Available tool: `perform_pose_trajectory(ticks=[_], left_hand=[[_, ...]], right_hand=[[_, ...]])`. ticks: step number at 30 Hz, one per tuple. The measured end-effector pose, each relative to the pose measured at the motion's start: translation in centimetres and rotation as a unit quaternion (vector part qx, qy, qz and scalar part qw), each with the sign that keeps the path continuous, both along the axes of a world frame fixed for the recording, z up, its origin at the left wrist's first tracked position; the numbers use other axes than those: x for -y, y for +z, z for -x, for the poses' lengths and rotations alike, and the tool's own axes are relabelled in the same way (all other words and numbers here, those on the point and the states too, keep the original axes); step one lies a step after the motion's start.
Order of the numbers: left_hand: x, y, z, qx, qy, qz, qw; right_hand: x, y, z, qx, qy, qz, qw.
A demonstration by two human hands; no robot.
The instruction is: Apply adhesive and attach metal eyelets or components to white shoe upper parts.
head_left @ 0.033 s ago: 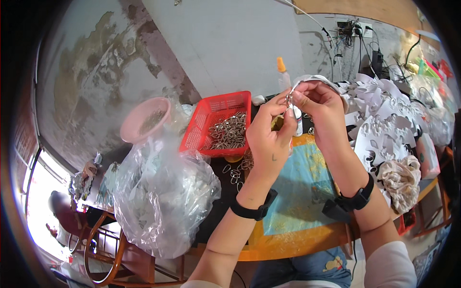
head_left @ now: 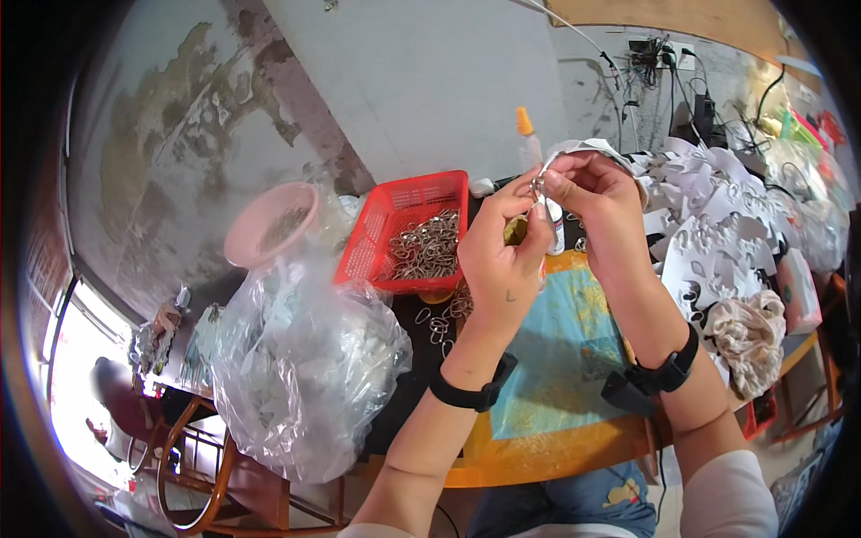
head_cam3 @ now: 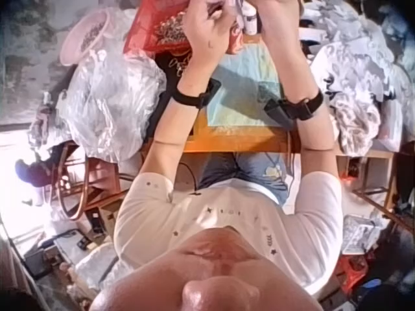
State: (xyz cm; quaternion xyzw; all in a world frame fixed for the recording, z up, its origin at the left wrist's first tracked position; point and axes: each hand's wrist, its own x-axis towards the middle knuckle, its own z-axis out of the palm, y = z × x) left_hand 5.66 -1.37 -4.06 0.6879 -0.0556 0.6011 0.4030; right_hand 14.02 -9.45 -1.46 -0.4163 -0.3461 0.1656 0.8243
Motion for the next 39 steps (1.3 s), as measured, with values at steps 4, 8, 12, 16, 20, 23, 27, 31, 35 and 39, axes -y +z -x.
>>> perform_pose_trajectory(ticks=[4, 8, 12, 16, 20, 23, 27, 31, 35, 39], left_hand=[[-0.6, -0.6, -0.2, 0.034, 0.042, -0.091, 0.994], [0.8, -0.3, 0.5, 0.023, -0.076, 0.029, 0.996], [1.4, 0.4, 0.7, -0.001, -0.215, 0.211, 0.954], [1.6, 1.5, 0.8, -0.015, -0.159, 0.219, 0.963], [1.2, 2.6, 1.5, -0.019, -0.158, 0.284, 0.945], [1.3, 2.8, 1.7, -0.017, -0.187, 0.319, 0.929], [1.7, 3.6, 2.3, -0.052, -0.242, 0.367, 0.897], [0.4, 3.8, 2.9, -0.128, -0.257, 0.343, 0.894], [0.5, 4.7, 3.2, -0.167, -0.228, 0.336, 0.898], [-0.8, 3.7, 3.2, -0.193, -0.221, 0.296, 0.909]], right_hand=[[0.4, 0.3, 0.0, 0.127, -0.077, 0.045, 0.988], [0.6, 0.7, 0.2, 0.115, -0.113, 0.091, 0.983], [0.1, 0.0, -1.2, 0.099, -0.074, 0.053, 0.991], [0.2, 0.5, -0.2, 0.118, -0.085, 0.06, 0.988], [0.6, 0.9, 0.0, 0.181, -0.125, 0.118, 0.968], [0.8, 1.3, -0.4, 0.252, -0.191, 0.103, 0.943], [1.2, 1.7, -0.5, 0.079, 0.117, 0.036, 0.989], [1.3, 1.4, -0.9, 0.049, 0.15, 0.04, 0.987], [1.1, 1.3, -0.5, 0.077, 0.135, 0.034, 0.987], [1.6, 1.8, -0.3, 0.084, 0.154, 0.046, 0.983]])
